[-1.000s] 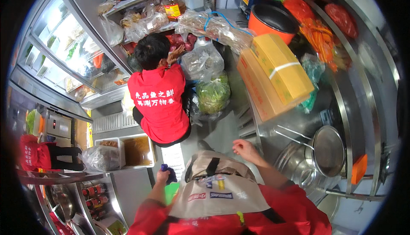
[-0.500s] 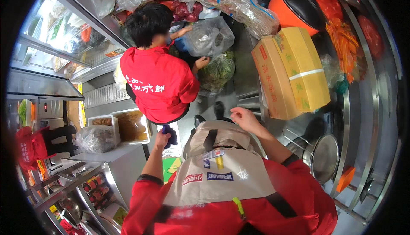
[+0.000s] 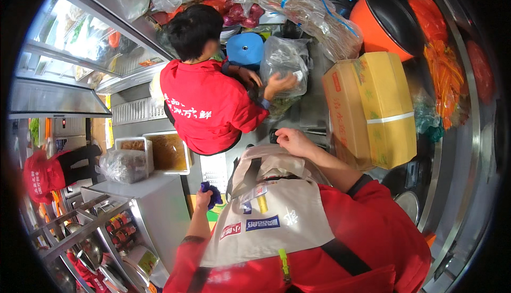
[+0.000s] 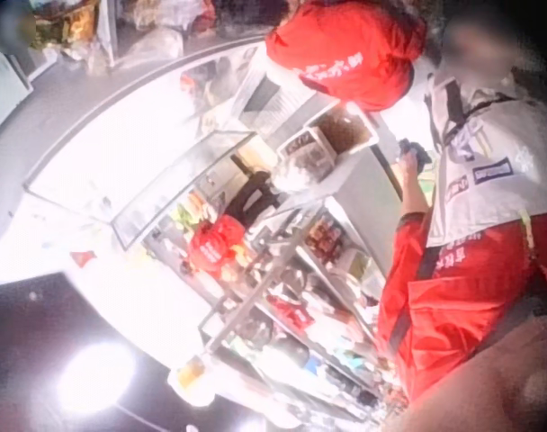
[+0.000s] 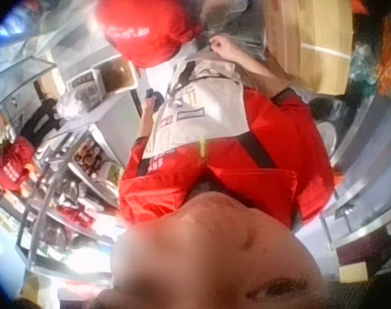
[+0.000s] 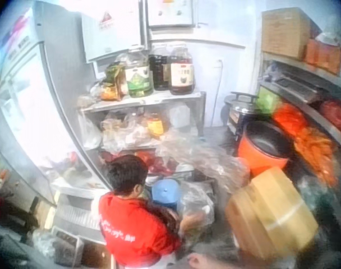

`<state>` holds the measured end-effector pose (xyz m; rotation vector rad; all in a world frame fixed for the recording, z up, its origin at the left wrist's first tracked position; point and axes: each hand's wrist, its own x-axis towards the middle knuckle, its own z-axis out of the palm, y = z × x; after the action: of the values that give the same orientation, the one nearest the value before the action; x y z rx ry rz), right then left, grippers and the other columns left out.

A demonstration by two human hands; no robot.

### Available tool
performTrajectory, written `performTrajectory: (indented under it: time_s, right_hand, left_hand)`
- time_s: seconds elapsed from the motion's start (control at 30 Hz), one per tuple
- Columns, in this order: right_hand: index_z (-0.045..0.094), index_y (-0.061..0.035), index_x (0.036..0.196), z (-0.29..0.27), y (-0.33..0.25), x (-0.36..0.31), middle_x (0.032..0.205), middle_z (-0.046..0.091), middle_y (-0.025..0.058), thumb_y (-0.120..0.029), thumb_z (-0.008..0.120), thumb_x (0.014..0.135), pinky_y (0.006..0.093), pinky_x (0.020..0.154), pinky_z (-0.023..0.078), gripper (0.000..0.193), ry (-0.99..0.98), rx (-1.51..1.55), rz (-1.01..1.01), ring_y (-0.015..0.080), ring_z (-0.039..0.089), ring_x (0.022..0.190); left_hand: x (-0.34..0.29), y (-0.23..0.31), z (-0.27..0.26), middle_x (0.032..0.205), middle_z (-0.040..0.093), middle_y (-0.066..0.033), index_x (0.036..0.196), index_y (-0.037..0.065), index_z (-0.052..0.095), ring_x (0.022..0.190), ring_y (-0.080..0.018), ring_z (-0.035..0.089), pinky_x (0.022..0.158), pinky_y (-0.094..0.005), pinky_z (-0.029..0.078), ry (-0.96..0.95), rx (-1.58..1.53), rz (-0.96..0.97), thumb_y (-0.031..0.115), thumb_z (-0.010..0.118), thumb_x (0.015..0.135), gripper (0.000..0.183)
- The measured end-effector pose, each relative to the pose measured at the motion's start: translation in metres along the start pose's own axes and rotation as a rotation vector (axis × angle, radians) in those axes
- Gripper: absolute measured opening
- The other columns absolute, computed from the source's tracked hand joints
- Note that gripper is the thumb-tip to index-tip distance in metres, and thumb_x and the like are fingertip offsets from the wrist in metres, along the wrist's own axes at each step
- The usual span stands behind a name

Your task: The person wipes stainless steel countertops and a wok station with a purple cloth, then uses a ladle to stir a pot and scoop liquid into a wok. The person also retrieves a bottle from a shelf and handles a yellow glove.

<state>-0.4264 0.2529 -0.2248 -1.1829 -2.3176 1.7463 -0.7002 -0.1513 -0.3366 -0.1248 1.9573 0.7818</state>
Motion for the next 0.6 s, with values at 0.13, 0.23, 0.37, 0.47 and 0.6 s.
performTrajectory:
  time_s: [0.13, 0.23, 0.37, 0.47, 0.6]
  right_hand:
    - [0.066, 0.0023, 0.118, -0.004, 0.003, 0.003, 0.096, 0.075, 0.0173, -0.017, 0.062, 0.092, 0.0395, 0.080, 0.056, 0.033, -0.016, -0.044, -0.030, 0.0299, 0.073, 0.089]
    - [0.066, 0.0021, 0.118, -0.005, 0.006, 0.001, 0.096, 0.075, 0.0165, -0.017, 0.063, 0.092, 0.0393, 0.080, 0.056, 0.032, 0.003, -0.052, -0.040, 0.0295, 0.073, 0.089]
    - [0.066, 0.0015, 0.118, -0.010, 0.010, -0.003, 0.097, 0.075, 0.0161, -0.017, 0.063, 0.092, 0.0388, 0.080, 0.056, 0.032, 0.023, -0.014, -0.004, 0.0287, 0.073, 0.088]
    - [0.066, 0.0012, 0.118, -0.015, 0.013, -0.006, 0.097, 0.075, 0.0163, -0.017, 0.063, 0.092, 0.0387, 0.080, 0.056, 0.032, 0.026, 0.022, 0.026, 0.0285, 0.073, 0.089]
    - [0.067, 0.0010, 0.117, -0.018, 0.015, -0.010, 0.096, 0.075, 0.0164, -0.018, 0.063, 0.092, 0.0381, 0.080, 0.056, 0.032, 0.060, -0.019, 0.026, 0.0287, 0.073, 0.089]
  left_hand:
    - [0.006, 0.026, 0.020, 0.091, 0.072, -0.0089, 0.110, 0.002, 0.069, 0.085, -0.0214, 0.069, 0.076, -0.0359, 0.056, 0.047, 0.138, 0.119, 0.010, 0.066, 0.075, 0.036]
    - [0.019, 0.039, 0.032, 0.097, 0.074, -0.0125, 0.117, 0.001, 0.069, 0.089, -0.0236, 0.070, 0.082, -0.0368, 0.056, 0.015, 0.122, 0.175, 0.011, 0.066, 0.076, 0.042]
    - [0.025, 0.042, 0.038, 0.097, 0.073, -0.0115, 0.118, 0.001, 0.068, 0.089, -0.0234, 0.070, 0.082, -0.0369, 0.056, -0.003, 0.118, 0.205, 0.012, 0.067, 0.076, 0.044]
    - [0.023, 0.034, 0.035, 0.097, 0.073, -0.0107, 0.117, 0.001, 0.069, 0.088, -0.0226, 0.069, 0.081, -0.0361, 0.056, 0.028, 0.218, 0.205, 0.011, 0.067, 0.076, 0.043]
    - [0.028, 0.020, 0.028, 0.093, 0.073, -0.0096, 0.115, 0.003, 0.070, 0.086, -0.0224, 0.069, 0.080, -0.0359, 0.056, -0.014, 0.105, 0.118, 0.012, 0.069, 0.074, 0.042]
